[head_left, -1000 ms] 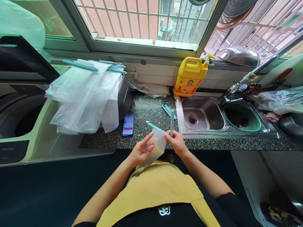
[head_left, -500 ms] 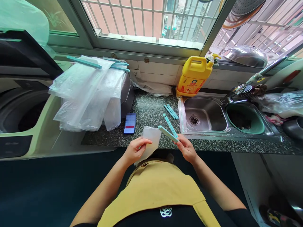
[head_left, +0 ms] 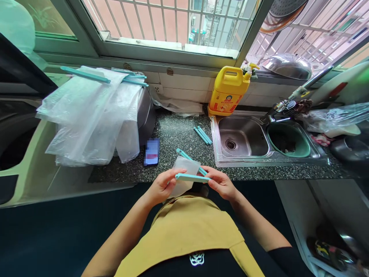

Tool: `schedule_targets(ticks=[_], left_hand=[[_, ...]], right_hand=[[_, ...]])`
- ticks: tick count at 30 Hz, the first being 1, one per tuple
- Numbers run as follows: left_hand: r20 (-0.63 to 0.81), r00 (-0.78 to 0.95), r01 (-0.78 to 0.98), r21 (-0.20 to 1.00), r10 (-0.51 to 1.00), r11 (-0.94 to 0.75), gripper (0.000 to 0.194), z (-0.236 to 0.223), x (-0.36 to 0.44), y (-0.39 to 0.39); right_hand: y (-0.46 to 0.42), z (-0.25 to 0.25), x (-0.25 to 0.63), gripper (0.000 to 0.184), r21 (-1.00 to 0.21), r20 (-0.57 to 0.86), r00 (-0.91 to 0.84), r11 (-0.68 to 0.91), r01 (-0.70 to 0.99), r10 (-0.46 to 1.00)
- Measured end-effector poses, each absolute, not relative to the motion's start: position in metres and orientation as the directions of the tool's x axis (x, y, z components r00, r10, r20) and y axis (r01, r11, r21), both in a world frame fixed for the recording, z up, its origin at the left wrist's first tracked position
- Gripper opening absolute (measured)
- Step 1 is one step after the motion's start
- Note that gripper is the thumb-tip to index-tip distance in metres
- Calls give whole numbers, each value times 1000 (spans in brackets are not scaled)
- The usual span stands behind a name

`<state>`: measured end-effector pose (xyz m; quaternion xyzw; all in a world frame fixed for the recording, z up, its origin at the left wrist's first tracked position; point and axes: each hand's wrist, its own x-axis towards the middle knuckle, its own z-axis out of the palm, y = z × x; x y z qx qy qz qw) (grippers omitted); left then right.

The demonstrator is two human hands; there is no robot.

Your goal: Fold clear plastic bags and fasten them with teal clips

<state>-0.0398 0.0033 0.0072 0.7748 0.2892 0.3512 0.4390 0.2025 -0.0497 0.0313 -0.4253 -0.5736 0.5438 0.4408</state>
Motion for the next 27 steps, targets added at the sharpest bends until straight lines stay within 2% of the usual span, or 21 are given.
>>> schedule_targets(ticks=[4, 8, 16, 20, 24, 27], left_hand=[[243, 577, 139, 912, 780, -387, 40, 4, -40, 2], [213, 570, 172, 914, 793, -369, 51, 2, -40, 2], [287, 553, 183, 874, 782, -450, 60, 8, -33, 1], [278, 526, 198, 879, 804, -433, 62, 7, -30, 0], [253, 339, 76, 953, 906, -294, 75, 8, -20, -5], [80, 173, -81, 995, 982, -67, 90, 13, -11, -8]], right_hand=[[-48, 30, 194, 35, -996, 51, -201, 35, -84, 978], [-49, 26, 189, 37, -994, 23, -135, 8, -105, 991], [-51, 23, 177, 28, -987, 67, -37, 60, -150, 997], [-52, 20, 173, 24, -987, 44, 32, 49, -153, 999], [-53, 18, 171, 21, -987, 48, 98, 62, -149, 994], [-53, 18, 170, 20, -988, 63, 110, 77, -135, 992]])
